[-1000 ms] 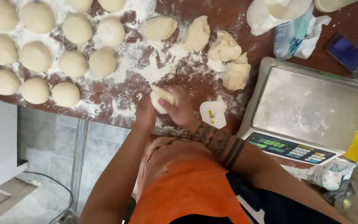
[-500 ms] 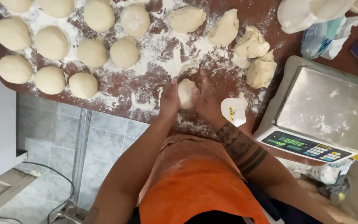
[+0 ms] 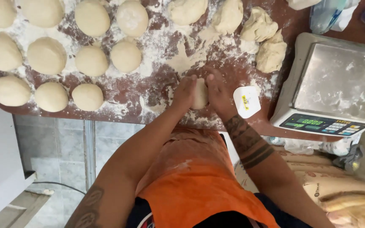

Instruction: The person is portioning dough from a larger mass, shaping it into uniform balls on a floured table, weighing some pieces on a digital scale for consistency, and then covering the arranged dough balls with a large plastic sheet.

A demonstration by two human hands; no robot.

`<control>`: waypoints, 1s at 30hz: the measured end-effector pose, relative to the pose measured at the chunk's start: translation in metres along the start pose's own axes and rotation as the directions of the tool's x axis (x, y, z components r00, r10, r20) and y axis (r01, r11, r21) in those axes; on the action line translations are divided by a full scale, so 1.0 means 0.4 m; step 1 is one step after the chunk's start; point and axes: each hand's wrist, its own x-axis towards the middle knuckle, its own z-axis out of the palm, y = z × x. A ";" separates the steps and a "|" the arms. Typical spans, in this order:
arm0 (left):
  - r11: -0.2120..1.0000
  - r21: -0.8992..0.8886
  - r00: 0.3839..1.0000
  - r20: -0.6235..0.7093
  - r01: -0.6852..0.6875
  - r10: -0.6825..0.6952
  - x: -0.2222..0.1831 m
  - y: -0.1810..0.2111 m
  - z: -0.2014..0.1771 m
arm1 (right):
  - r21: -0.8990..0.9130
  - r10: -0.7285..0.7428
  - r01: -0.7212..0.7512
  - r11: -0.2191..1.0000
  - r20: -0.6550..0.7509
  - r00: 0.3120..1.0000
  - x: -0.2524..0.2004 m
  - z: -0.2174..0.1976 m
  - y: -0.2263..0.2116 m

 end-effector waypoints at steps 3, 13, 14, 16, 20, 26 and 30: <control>0.992 -0.112 0.990 -0.123 0.052 -0.065 0.051 -0.044 0.019 | -0.134 -0.034 0.002 0.991 -0.235 0.971 -0.063 -0.037 -0.048; 0.956 -0.035 0.952 -0.082 0.293 -0.294 0.032 -0.091 -0.031 | -0.264 0.080 -0.095 0.960 -0.068 0.994 -0.030 0.023 0.009; 0.924 -0.039 0.922 -0.057 0.381 -0.383 0.009 -0.058 -0.026 | 0.029 0.133 -0.132 0.991 -0.041 0.990 -0.019 0.017 0.046; 0.841 -0.372 0.910 0.031 0.394 -0.413 -0.001 -0.028 -0.009 | 0.110 -0.205 0.210 0.971 -0.054 0.977 -0.030 0.032 0.071; 0.597 -0.757 0.961 0.152 0.264 -0.232 -0.016 0.077 0.026 | -0.100 -0.539 0.532 0.841 -0.062 0.840 -0.130 0.012 -0.089; 0.908 -0.318 0.959 0.165 0.271 -0.229 -0.051 0.115 0.020 | -0.547 -0.607 0.395 0.738 -0.281 0.743 -0.034 0.090 0.092; 0.959 -0.172 0.971 -0.042 0.225 -0.235 -0.012 0.052 0.020 | -0.308 -0.543 0.484 0.819 -0.140 0.828 -0.070 0.038 -0.036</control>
